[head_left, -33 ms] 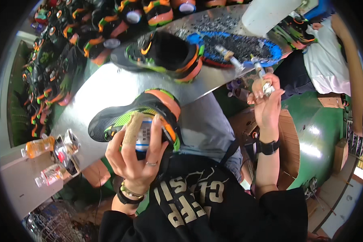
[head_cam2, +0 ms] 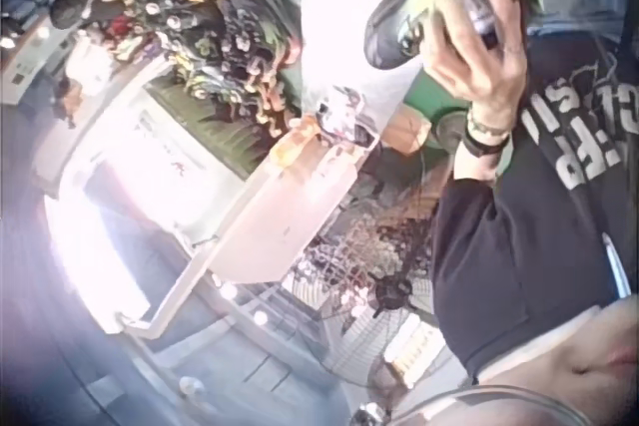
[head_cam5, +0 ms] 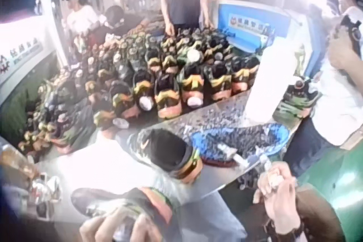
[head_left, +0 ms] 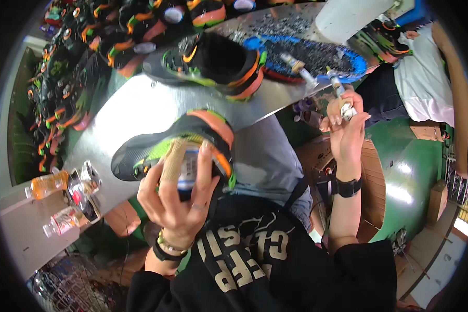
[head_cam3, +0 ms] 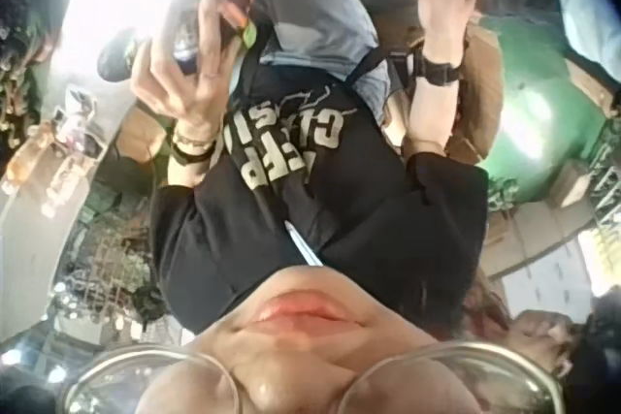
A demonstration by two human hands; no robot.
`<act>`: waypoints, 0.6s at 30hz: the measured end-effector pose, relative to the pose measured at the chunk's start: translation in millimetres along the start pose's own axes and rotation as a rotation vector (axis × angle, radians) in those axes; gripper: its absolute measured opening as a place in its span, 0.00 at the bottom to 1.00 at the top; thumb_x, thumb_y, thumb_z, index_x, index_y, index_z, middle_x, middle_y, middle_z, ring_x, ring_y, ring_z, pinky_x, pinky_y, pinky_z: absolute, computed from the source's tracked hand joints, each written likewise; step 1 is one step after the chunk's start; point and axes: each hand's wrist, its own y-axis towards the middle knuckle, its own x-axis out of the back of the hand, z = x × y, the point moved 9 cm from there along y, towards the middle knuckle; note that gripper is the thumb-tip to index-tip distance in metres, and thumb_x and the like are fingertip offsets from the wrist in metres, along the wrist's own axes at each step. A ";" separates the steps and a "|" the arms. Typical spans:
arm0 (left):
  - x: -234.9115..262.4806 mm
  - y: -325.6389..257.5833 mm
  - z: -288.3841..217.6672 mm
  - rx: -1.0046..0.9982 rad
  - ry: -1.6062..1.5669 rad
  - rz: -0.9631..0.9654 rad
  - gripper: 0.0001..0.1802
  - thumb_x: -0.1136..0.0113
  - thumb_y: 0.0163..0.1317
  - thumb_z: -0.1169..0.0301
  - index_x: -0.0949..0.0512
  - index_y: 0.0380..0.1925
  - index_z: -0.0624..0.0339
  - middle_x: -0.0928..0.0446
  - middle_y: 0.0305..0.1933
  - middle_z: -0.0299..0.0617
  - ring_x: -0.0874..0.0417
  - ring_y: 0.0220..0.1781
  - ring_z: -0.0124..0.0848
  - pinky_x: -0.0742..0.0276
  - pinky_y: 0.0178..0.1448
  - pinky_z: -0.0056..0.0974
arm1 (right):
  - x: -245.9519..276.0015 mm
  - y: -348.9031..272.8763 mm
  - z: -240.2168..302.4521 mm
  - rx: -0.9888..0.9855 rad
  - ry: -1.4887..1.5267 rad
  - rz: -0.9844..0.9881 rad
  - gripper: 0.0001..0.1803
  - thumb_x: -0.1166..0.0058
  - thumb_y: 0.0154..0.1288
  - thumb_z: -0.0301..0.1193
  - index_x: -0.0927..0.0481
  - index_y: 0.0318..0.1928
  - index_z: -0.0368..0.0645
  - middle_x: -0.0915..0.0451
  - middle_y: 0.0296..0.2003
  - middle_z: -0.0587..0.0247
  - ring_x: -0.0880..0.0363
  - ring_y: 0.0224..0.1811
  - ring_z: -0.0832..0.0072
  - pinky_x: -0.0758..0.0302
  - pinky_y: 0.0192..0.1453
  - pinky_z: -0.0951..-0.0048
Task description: Applying a liquid adhesive or sealant to the soles and seams of shoes using a manual syringe for precision.
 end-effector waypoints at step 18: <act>-24.5 0.7 -13.7 -0.062 -0.119 0.122 0.27 0.33 0.44 0.76 0.19 0.47 0.39 0.28 0.50 0.39 0.31 0.46 0.40 0.20 0.51 0.50 | -7.1 -22.3 29.5 -0.034 -0.185 -0.268 0.32 0.70 0.70 0.59 0.31 0.35 0.41 0.44 0.12 0.72 0.50 0.14 0.84 0.50 0.19 0.80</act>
